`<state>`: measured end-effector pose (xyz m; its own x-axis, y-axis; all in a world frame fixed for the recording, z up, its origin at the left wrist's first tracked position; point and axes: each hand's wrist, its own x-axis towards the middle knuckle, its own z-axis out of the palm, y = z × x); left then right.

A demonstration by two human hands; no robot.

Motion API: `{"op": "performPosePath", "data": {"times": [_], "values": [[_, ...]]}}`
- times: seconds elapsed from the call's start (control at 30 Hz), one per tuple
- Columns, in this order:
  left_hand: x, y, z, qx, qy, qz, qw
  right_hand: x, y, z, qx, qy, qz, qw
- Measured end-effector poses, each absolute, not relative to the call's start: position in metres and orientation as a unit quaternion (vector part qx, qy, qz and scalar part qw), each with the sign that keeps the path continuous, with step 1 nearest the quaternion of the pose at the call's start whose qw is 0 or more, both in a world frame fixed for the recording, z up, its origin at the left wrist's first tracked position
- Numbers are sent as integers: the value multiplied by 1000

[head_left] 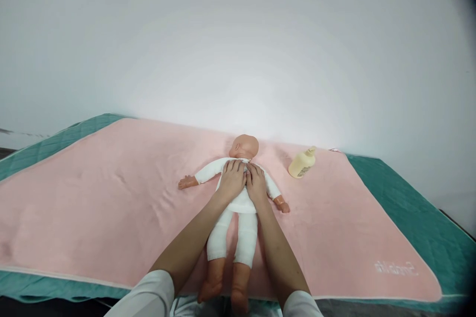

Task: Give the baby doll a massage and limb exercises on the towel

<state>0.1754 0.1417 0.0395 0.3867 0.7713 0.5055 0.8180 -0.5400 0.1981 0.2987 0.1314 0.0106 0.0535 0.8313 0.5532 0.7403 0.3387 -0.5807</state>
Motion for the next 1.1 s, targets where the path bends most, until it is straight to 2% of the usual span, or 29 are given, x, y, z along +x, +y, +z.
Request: {"op": "performPosePath", "data": {"times": [0.3,0.6,0.97,1.1], "values": [[175,142,44,-837,-489,-246,21,300,136,11,-589,-700,52,400],[175,143,37,-828,-481,-287,26,300,137,7,-579,-694,58,424],[174,147,36,-829,-485,-278,2,302,141,5,-582,-709,63,394],[170,147,38,-831,-475,-289,-21,301,135,8,-574,-691,82,431]]}}
